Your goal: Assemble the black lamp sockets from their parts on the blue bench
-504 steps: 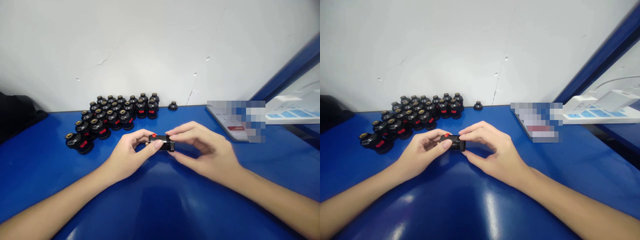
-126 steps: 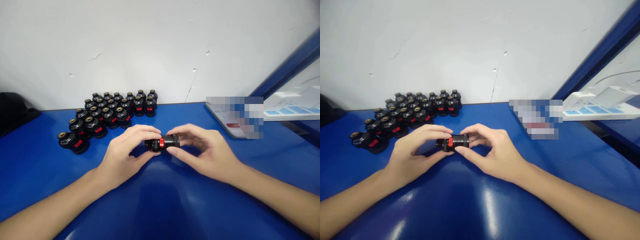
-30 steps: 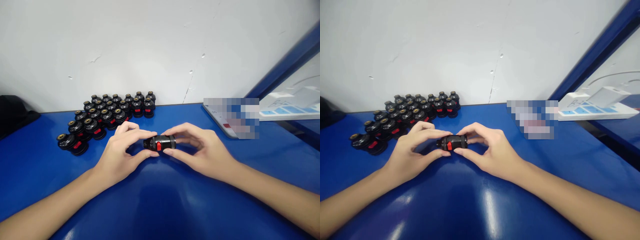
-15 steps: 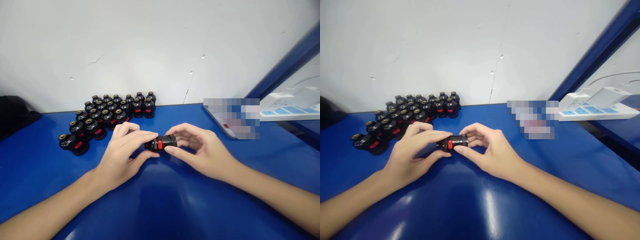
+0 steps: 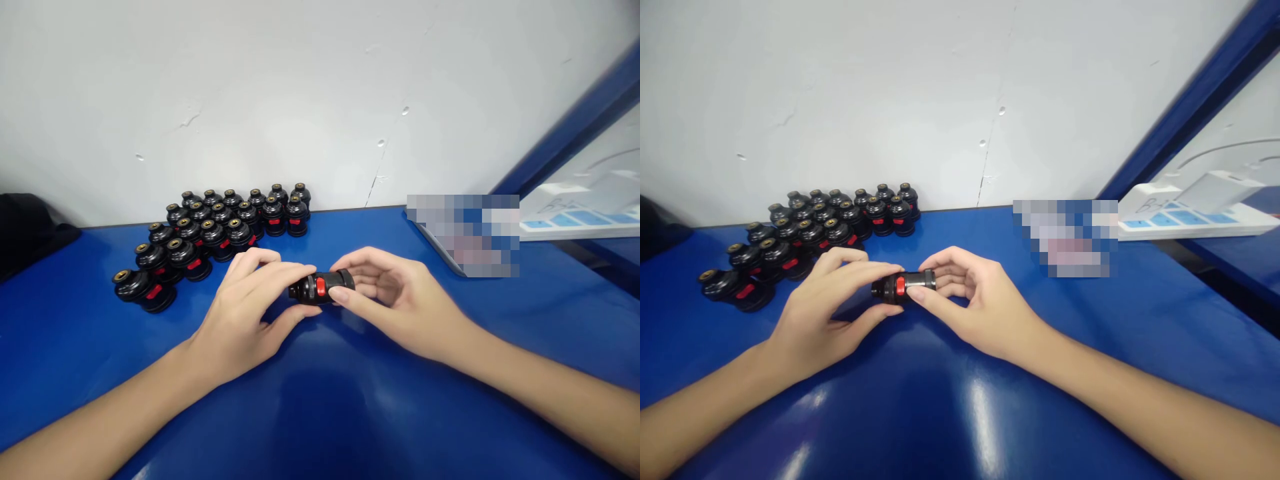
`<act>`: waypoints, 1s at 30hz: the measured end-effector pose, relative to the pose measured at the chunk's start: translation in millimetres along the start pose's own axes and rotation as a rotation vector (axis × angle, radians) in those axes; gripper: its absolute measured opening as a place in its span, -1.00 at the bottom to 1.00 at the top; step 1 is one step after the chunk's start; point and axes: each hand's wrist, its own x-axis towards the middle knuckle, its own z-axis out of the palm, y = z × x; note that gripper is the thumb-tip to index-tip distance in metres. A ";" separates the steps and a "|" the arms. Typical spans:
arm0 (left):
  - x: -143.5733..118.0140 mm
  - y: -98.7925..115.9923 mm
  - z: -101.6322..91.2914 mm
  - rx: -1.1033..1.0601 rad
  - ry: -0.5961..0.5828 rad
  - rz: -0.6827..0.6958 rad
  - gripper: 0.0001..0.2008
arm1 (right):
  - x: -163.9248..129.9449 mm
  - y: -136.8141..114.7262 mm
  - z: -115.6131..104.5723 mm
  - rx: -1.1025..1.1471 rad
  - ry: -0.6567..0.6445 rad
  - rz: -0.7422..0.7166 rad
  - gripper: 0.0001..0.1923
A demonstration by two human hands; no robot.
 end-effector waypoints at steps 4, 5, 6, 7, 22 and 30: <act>0.7 -1.9 3.6 -0.163 0.017 -0.089 -0.63 | 0.1 1.9 -3.6 -0.103 0.027 -0.142 -0.73; 1.2 -2.4 4.2 -0.185 0.020 -0.097 -0.62 | -0.1 2.4 -4.3 -0.155 0.020 -0.177 -0.75; 1.8 -2.8 4.6 -0.200 0.031 -0.094 -0.60 | -0.4 3.0 -4.6 -0.209 0.013 -0.208 -0.76; 2.3 -3.3 5.0 -0.215 0.048 -0.079 -0.58 | -0.6 3.7 -4.5 -0.258 0.007 -0.238 -0.75; 0.7 -6.5 6.4 -0.150 -0.055 -0.112 -0.68 | -11.8 -5.9 -0.9 -0.917 0.003 -0.832 -0.54; -2.9 -10.2 8.7 -0.071 -0.177 -0.141 -0.68 | -1.8 -6.5 -14.1 -1.037 0.025 -0.754 -0.53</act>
